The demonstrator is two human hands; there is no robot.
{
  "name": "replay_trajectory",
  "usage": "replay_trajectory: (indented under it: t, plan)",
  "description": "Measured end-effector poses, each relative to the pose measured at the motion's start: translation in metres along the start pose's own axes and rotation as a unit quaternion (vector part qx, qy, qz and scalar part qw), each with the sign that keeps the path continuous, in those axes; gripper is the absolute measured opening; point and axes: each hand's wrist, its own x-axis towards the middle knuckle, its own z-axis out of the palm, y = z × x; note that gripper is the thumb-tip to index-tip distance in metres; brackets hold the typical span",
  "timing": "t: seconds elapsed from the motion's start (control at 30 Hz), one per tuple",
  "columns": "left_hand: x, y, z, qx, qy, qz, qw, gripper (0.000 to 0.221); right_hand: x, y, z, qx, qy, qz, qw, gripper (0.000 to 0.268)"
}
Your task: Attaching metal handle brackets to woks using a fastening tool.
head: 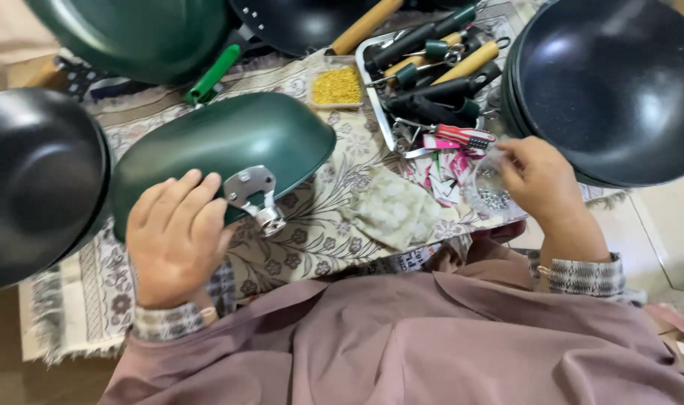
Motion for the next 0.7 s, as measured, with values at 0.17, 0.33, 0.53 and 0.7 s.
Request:
replay_trajectory:
  t: [0.17, 0.33, 0.53, 0.7]
  plan:
    - [0.007, -0.001, 0.005, 0.020, 0.031, 0.019, 0.999, 0.028, -0.010, 0.037, 0.034, -0.069, -0.168, 0.080, 0.980, 0.033]
    - [0.005, -0.006, 0.008, 0.025, 0.032, 0.021, 0.999, 0.032, 0.018, -0.025, 0.003, -0.058, -0.366, 0.209, 0.905, 0.047]
    - [-0.001, -0.014, 0.011, 0.037, 0.022, 0.021, 0.999, 0.034, 0.019, 0.001, 0.041, -0.108, -0.429, 0.205, 0.873, 0.041]
    - [-0.004, -0.019, 0.015, 0.041, 0.052, 0.034, 0.997, 0.037, 0.021, -0.005, 0.028, -0.099, -0.318, 0.192, 0.923, 0.047]
